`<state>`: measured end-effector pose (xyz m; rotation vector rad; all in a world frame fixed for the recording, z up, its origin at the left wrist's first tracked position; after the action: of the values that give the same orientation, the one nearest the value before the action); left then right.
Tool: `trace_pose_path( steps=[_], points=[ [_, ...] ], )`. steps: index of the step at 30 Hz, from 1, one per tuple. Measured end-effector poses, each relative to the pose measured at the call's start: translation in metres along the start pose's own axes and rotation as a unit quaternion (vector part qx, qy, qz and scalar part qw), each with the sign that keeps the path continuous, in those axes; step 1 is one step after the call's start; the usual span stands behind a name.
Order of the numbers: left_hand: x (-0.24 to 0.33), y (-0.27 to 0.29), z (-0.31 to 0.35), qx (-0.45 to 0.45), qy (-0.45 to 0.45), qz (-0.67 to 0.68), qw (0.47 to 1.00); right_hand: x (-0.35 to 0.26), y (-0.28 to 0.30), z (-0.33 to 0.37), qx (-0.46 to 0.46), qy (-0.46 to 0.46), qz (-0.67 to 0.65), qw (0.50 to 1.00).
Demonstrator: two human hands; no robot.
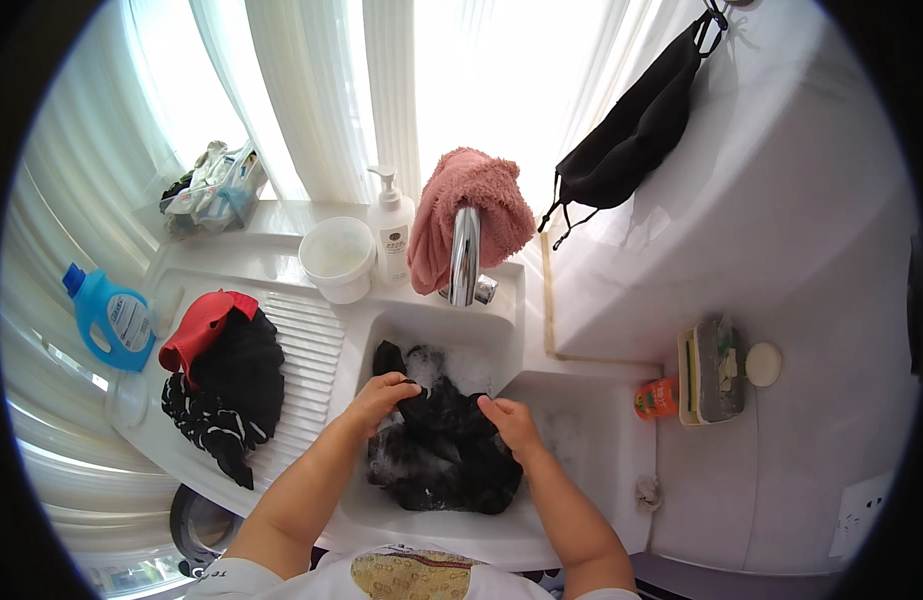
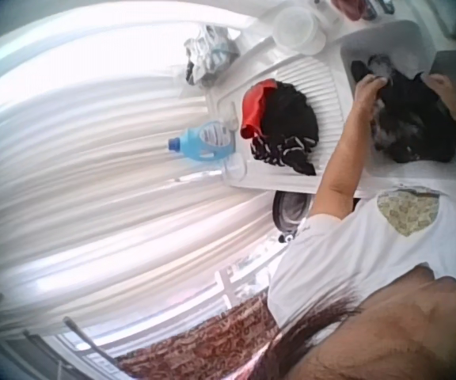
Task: The person washes a dark garment by hand in a sink, rubbing it in soapy water and pouring additional liquid into the basin.
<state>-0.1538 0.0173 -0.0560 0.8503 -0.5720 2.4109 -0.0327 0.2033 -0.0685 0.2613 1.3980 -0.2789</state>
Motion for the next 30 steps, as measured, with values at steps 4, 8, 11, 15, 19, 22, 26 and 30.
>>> trace_pose_path(
  steps=[4,8,11,15,19,22,26,30],
  points=[
    [0.01,0.006,0.017,0.024,-0.052,-0.146,0.988,0.003,0.003,0.015,0.041,-0.074,-0.052,0.995],
    [0.017,0.005,0.041,-0.023,-0.084,-0.087,0.992,0.001,0.007,0.022,0.058,-0.004,-0.132,0.989],
    [0.008,0.006,0.052,-0.089,-0.052,0.044,0.994,-0.011,-0.005,0.027,0.025,-0.006,-0.257,0.966],
    [-0.007,0.013,0.053,-0.052,-0.04,0.027,0.997,-0.022,-0.003,0.035,-0.005,-0.037,-0.264,0.964],
    [-0.002,0.025,0.059,0.119,-0.093,-0.085,0.985,-0.053,0.027,0.035,0.114,0.258,0.088,0.955],
    [0.02,0.032,0.075,0.309,-0.221,-0.26,0.888,-0.098,0.029,0.056,0.217,0.336,0.317,0.86],
    [0.051,0.018,0.105,0.403,-0.359,-0.298,0.787,-0.132,0.008,0.062,0.216,0.389,0.517,0.732],
    [0.062,0.006,0.11,0.393,-0.285,-0.375,0.79,-0.123,0.013,0.043,0.193,0.278,0.602,0.724]
  ],
)
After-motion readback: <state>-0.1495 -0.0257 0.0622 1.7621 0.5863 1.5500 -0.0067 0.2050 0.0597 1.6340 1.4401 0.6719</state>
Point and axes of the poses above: each hand's wrist, its own z-axis away from the middle knuckle, its own y-axis out of the back of the hand, x = y × z, the point moved 9 cm from there along -z, towards the middle knuckle, and after that the axes turned 14 degrees about y, right-handed, at the moved point
